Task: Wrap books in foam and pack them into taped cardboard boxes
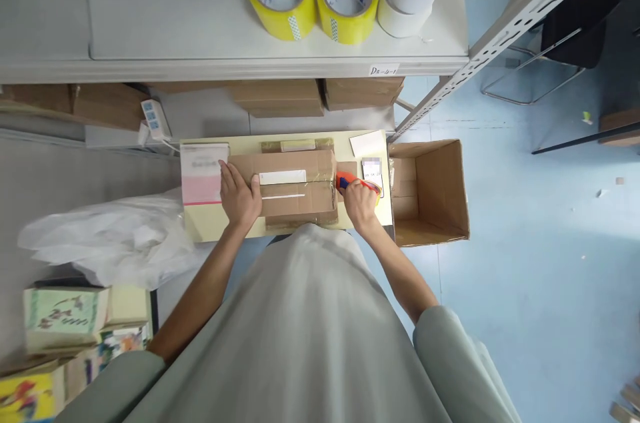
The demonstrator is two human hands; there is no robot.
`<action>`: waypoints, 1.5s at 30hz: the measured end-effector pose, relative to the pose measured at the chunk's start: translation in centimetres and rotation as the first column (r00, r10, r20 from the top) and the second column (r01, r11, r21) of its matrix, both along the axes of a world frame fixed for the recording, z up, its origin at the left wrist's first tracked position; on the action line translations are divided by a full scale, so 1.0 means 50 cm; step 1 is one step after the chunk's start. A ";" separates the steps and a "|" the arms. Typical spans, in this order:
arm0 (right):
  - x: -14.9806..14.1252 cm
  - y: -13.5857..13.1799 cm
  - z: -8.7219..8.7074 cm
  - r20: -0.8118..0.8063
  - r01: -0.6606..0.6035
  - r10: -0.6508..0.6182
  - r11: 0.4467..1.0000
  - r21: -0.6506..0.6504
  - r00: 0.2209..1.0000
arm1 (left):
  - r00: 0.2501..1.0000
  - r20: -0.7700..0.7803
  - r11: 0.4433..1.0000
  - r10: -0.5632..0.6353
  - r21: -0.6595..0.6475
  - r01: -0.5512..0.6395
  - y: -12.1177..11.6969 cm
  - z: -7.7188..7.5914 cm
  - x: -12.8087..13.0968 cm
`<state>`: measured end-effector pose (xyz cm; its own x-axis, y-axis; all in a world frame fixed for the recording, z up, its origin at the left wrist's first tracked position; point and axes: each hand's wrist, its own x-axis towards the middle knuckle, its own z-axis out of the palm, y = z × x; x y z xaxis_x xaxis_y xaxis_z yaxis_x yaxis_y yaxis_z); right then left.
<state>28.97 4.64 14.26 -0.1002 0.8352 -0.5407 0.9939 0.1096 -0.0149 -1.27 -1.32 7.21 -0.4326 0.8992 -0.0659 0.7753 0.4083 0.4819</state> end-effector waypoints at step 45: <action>-0.284 0.201 0.176 -0.438 0.059 0.306 0.761 0.646 0.845 | 0.954 0.298 0.979 -0.010 0.196 -0.051 0.048 0.121 -0.225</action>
<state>14.77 14.69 23.08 -0.3225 0.9141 0.2458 0.8386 0.3963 -0.3737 -12.51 1.10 13.27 -0.4397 0.8980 -0.0139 0.5773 0.2945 0.7615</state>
